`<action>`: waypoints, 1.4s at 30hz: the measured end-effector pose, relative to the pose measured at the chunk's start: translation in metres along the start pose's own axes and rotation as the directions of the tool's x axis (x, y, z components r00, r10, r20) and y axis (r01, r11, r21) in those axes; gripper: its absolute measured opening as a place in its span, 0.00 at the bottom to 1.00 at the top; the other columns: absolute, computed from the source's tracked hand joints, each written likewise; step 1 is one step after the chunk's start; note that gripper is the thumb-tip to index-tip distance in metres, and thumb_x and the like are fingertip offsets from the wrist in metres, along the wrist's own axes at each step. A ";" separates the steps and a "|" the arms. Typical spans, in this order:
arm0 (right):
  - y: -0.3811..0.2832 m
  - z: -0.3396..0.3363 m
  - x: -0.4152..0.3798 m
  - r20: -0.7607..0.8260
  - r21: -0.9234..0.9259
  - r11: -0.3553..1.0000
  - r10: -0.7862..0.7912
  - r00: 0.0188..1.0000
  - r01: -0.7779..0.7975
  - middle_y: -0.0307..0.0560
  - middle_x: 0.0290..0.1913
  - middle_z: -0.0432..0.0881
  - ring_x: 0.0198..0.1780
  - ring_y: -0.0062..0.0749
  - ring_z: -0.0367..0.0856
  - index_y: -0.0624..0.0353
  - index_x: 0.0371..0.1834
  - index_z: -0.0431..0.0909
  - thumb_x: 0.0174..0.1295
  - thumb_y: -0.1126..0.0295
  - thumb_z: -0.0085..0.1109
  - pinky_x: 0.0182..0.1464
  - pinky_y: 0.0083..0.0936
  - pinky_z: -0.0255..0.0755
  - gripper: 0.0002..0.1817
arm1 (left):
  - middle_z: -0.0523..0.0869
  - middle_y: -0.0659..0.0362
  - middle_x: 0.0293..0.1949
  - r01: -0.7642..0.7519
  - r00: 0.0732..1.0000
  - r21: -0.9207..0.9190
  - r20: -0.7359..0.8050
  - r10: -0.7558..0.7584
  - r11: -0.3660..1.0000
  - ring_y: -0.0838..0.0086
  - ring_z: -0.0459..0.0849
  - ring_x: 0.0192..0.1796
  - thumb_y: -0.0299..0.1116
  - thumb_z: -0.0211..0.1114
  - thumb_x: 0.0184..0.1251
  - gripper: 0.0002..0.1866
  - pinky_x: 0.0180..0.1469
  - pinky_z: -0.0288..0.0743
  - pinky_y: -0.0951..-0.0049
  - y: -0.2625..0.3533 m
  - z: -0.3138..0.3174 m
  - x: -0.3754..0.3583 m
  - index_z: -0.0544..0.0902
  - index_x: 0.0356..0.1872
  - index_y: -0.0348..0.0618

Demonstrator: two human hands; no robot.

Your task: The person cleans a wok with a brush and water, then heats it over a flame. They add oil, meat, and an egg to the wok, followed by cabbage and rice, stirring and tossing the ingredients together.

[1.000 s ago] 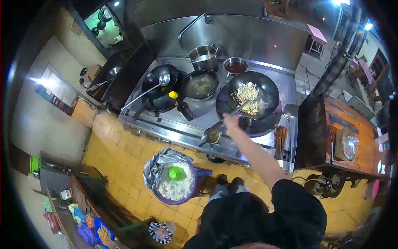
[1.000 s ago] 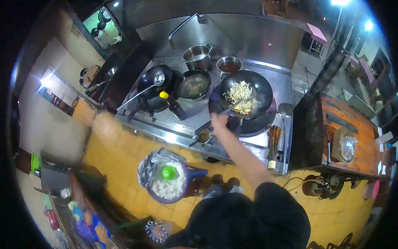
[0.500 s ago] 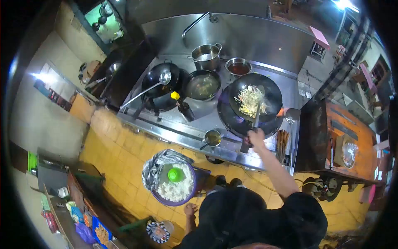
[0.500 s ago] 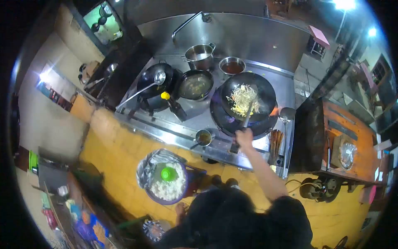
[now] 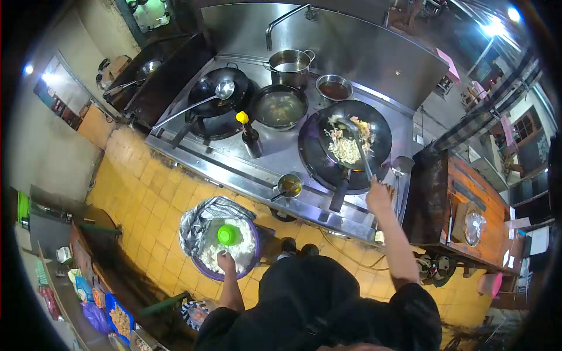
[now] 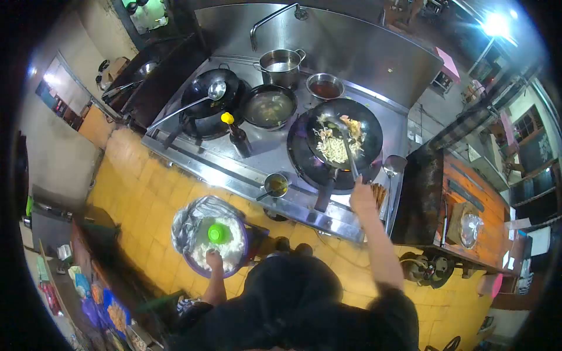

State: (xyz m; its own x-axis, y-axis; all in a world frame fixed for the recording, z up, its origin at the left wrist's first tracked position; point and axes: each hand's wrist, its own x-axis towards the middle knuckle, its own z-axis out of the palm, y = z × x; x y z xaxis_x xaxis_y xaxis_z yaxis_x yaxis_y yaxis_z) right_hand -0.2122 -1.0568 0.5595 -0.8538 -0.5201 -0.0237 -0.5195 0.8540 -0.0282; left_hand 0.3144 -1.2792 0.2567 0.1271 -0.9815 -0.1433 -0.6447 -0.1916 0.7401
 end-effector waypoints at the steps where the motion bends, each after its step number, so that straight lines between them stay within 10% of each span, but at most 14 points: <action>1: 0.028 -0.007 0.010 0.047 0.097 0.992 -0.089 0.995 0.084 0.65 0.38 0.80 0.43 0.59 0.79 0.61 0.57 0.71 0.58 0.72 0.45 0.46 0.48 0.73 0.22 | 0.83 0.47 0.35 -0.001 1.000 -0.002 0.002 0.001 1.000 0.59 0.82 0.36 0.30 0.59 0.54 0.13 0.42 0.74 0.63 0.005 0.001 0.006 0.79 0.40 0.35; 6: 0.024 -0.155 -0.030 0.217 0.148 0.971 -0.216 0.952 0.187 0.65 0.38 0.80 0.43 0.55 0.79 0.59 0.55 0.74 0.51 0.73 0.56 0.46 0.42 0.72 0.24 | 0.84 0.47 0.33 0.025 0.996 0.003 0.088 -0.025 1.000 0.58 0.84 0.38 0.29 0.56 0.54 0.10 0.42 0.75 0.64 0.025 -0.008 0.012 0.80 0.35 0.37; 9: 0.014 -0.114 -0.027 0.248 0.029 0.951 -0.305 0.920 0.308 0.62 0.44 0.80 0.47 0.56 0.78 0.65 0.49 0.75 0.55 0.70 0.54 0.53 0.45 0.70 0.18 | 0.84 0.43 0.36 -0.007 0.999 0.159 -0.042 0.014 0.987 0.52 0.83 0.41 0.30 0.57 0.55 0.14 0.45 0.75 0.60 0.020 -0.004 0.013 0.80 0.43 0.37; 11: -0.021 -0.058 -0.021 0.287 -0.015 0.998 0.065 0.956 -0.064 0.65 0.43 0.80 0.47 0.59 0.78 0.65 0.53 0.73 0.56 0.73 0.52 0.51 0.45 0.71 0.20 | 0.83 0.43 0.40 0.050 0.999 0.089 -0.007 -0.049 0.995 0.51 0.81 0.45 0.31 0.62 0.53 0.17 0.50 0.73 0.60 0.041 -0.008 0.011 0.78 0.45 0.36; 14: 0.000 0.017 -0.016 0.108 0.003 0.989 -0.144 0.984 0.145 0.67 0.40 0.80 0.44 0.61 0.79 0.65 0.57 0.70 0.59 0.73 0.50 0.45 0.47 0.74 0.21 | 0.77 0.40 0.49 -0.122 0.991 0.131 -0.039 0.128 0.984 0.49 0.74 0.54 0.34 0.66 0.51 0.27 0.58 0.66 0.58 0.035 0.005 0.015 0.72 0.53 0.34; 19: 0.024 -0.119 -0.025 0.256 -0.068 0.955 -0.264 0.930 0.290 0.66 0.40 0.79 0.48 0.58 0.78 0.65 0.53 0.73 0.56 0.72 0.53 0.47 0.44 0.74 0.20 | 0.63 0.36 0.61 -0.259 0.958 0.225 0.188 0.219 0.939 0.42 0.62 0.64 0.32 0.73 0.46 0.42 0.65 0.59 0.55 0.074 0.003 0.023 0.61 0.64 0.39; 21: -0.018 -0.137 -0.038 0.245 -0.059 0.995 0.089 0.965 -0.077 0.63 0.41 0.80 0.47 0.57 0.78 0.65 0.46 0.76 0.60 0.69 0.50 0.48 0.47 0.73 0.15 | 0.63 0.37 0.62 -0.349 0.933 0.351 0.213 0.289 0.869 0.43 0.63 0.63 0.39 0.75 0.42 0.48 0.66 0.57 0.54 0.056 0.021 0.037 0.59 0.67 0.43; 25: -0.001 0.055 0.007 0.015 -0.190 0.981 -0.034 0.999 0.037 0.62 0.47 0.78 0.52 0.58 0.75 0.64 0.47 0.75 0.64 0.70 0.40 0.52 0.49 0.71 0.15 | 0.63 0.35 0.61 -0.308 0.924 0.385 0.338 0.178 0.870 0.43 0.61 0.65 0.41 0.74 0.42 0.47 0.66 0.55 0.50 0.064 0.020 0.048 0.61 0.66 0.44; 31: -0.020 -0.120 -0.034 0.285 -0.104 0.993 -0.015 0.959 0.046 0.65 0.41 0.80 0.44 0.58 0.80 0.56 0.56 0.73 0.61 0.70 0.47 0.47 0.48 0.74 0.19 | 0.62 0.35 0.62 -0.346 0.893 0.464 0.430 0.134 0.815 0.42 0.59 0.66 0.40 0.77 0.38 0.51 0.66 0.55 0.50 0.036 0.026 0.073 0.57 0.67 0.44; 36: -0.027 -0.015 -0.002 0.198 -0.042 0.977 0.211 0.957 -0.207 0.63 0.42 0.81 0.48 0.56 0.79 0.62 0.51 0.74 0.60 0.69 0.49 0.50 0.48 0.73 0.17 | 0.62 0.43 0.63 -0.504 0.839 0.398 0.436 0.326 0.766 0.46 0.59 0.67 0.40 0.78 0.36 0.54 0.67 0.55 0.50 0.023 0.037 0.075 0.55 0.67 0.41; 37: -0.003 0.056 0.017 0.018 -0.206 0.979 0.007 1.000 -0.003 0.63 0.38 0.82 0.46 0.56 0.80 0.62 0.52 0.74 0.59 0.71 0.49 0.49 0.47 0.73 0.18 | 0.62 0.43 0.63 -0.536 0.817 0.444 0.487 0.309 0.718 0.47 0.59 0.67 0.40 0.78 0.35 0.54 0.67 0.55 0.51 0.025 0.040 0.074 0.56 0.67 0.40; 42: -0.007 -0.062 -0.009 0.229 0.072 0.994 -0.097 0.969 0.082 0.63 0.40 0.80 0.46 0.57 0.78 0.55 0.54 0.75 0.55 0.68 0.53 0.48 0.44 0.73 0.20 | 0.63 0.41 0.63 -0.523 0.827 0.477 0.483 0.286 0.706 0.46 0.60 0.66 0.40 0.78 0.35 0.53 0.67 0.56 0.53 0.046 0.022 0.061 0.57 0.67 0.41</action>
State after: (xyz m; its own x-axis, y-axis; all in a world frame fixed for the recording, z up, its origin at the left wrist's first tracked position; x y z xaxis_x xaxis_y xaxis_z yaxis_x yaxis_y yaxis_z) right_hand -0.2031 -1.0569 0.6219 -0.7686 -0.5894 -0.2489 -0.5843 0.8051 -0.1021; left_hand 0.2761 -1.3475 0.2677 -0.4435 -0.8678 -0.2241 -0.8815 0.3773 0.2839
